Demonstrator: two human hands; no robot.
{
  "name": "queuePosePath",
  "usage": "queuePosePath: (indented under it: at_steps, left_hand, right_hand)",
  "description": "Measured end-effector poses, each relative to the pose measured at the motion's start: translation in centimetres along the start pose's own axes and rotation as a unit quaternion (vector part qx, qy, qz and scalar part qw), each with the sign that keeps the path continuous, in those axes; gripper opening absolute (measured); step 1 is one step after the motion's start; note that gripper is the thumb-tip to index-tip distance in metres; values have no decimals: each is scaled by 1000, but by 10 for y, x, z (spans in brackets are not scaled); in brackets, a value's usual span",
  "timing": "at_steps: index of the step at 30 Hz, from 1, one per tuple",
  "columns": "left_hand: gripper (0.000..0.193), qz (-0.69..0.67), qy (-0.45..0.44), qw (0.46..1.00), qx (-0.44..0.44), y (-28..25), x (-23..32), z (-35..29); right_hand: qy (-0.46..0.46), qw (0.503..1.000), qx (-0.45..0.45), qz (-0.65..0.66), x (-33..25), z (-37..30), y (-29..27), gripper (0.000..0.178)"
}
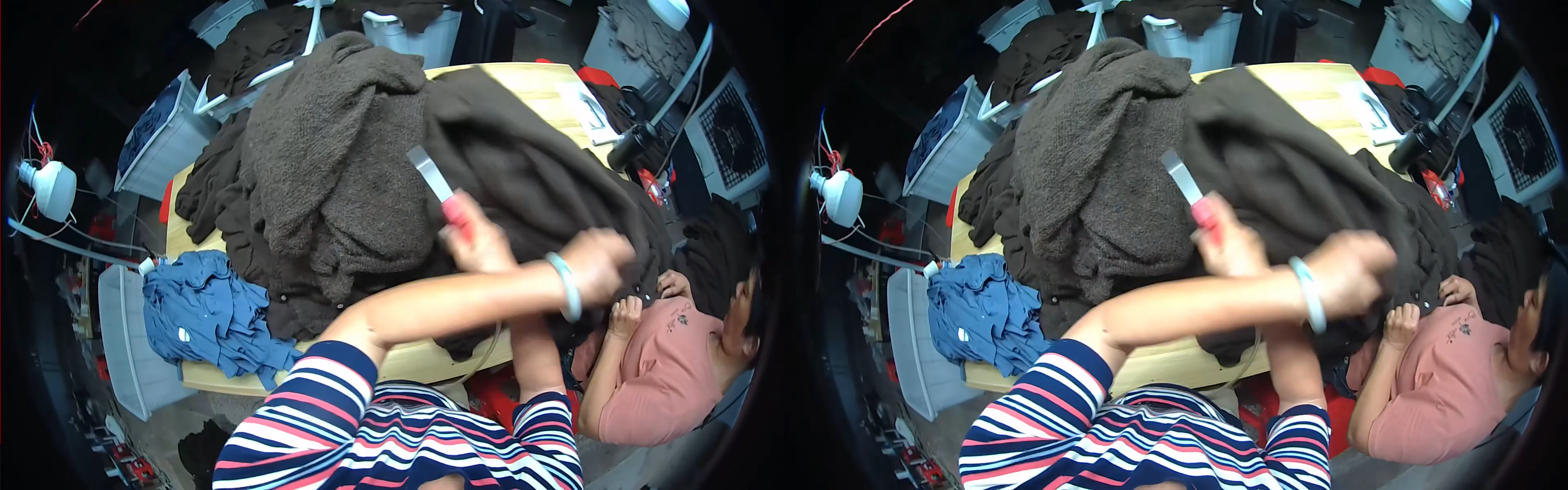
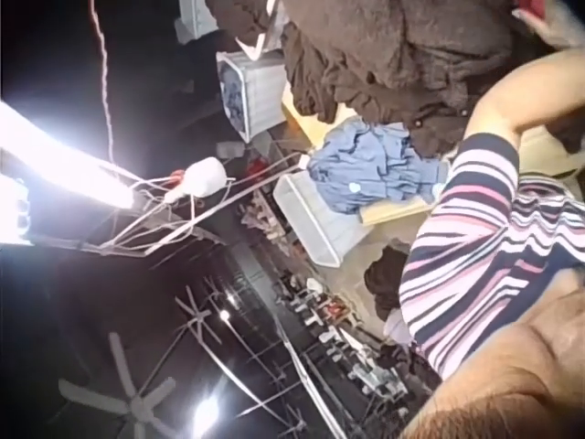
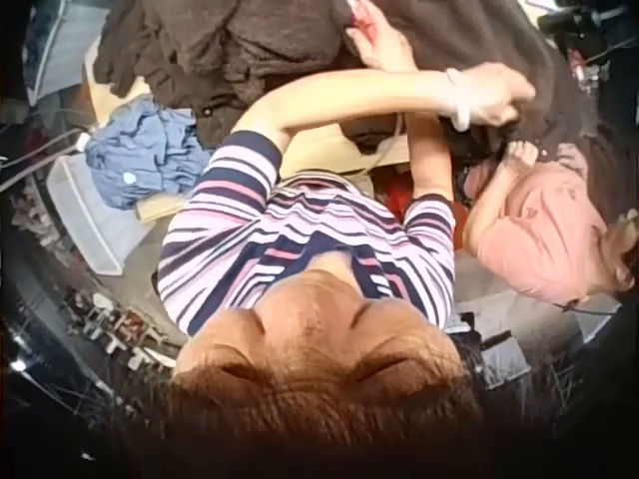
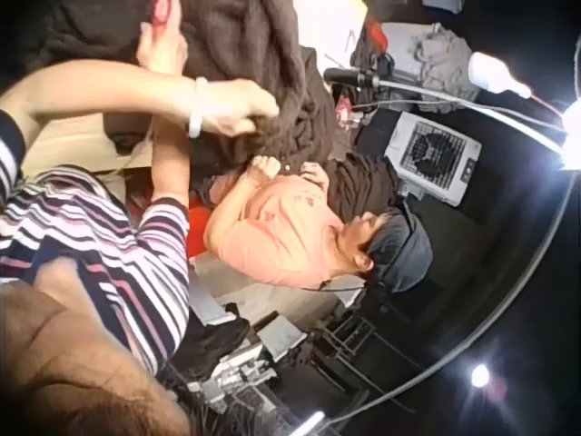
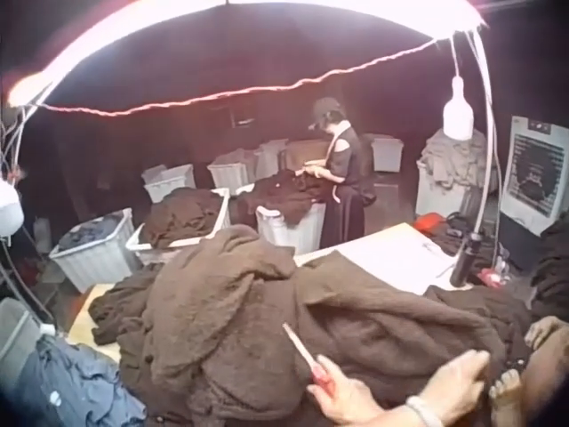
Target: Trimming loose threads from a brown fleece fabric item using a pair of scissors.
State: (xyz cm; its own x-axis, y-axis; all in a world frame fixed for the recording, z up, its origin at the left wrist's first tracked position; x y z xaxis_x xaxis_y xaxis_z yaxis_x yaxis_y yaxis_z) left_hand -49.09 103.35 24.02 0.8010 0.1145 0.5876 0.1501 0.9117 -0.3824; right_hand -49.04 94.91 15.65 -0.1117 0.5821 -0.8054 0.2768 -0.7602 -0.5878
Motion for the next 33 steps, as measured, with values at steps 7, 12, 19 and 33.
queuePosePath:
  at_steps: [7,12,19,33]
  left_hand:
    - [38,63,130,975,-169,23,53,-37]
    - [63,346,-27,936,-57,-126,-12,-78]
    - [89,634,-359,684,-43,-332,-24,-172]
    - [31,350,-100,925,105,-232,33,-183]
  right_hand:
    - [175,944,276,51,301,44,-174,31]
    - [225,953,156,127,181,-17,-163,20]
    - [154,982,7,105,87,-34,-90,37]
    - [49,999,-9,19,-23,-11,-56,42]
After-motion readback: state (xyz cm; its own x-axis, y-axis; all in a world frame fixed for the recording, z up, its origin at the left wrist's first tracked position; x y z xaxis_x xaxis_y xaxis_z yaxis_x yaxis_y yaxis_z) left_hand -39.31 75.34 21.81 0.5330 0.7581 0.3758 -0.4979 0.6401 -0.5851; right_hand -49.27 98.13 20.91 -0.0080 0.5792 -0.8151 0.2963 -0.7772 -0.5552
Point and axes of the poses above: each hand's wrist, its own z-axis towards the middle knuckle, its own y-axis out of the palm, x = y × z, the point moved 4 cm from there along z, towards the middle knuckle, and after that the axes turned 12 degrees about y, right-handed, at the moved point
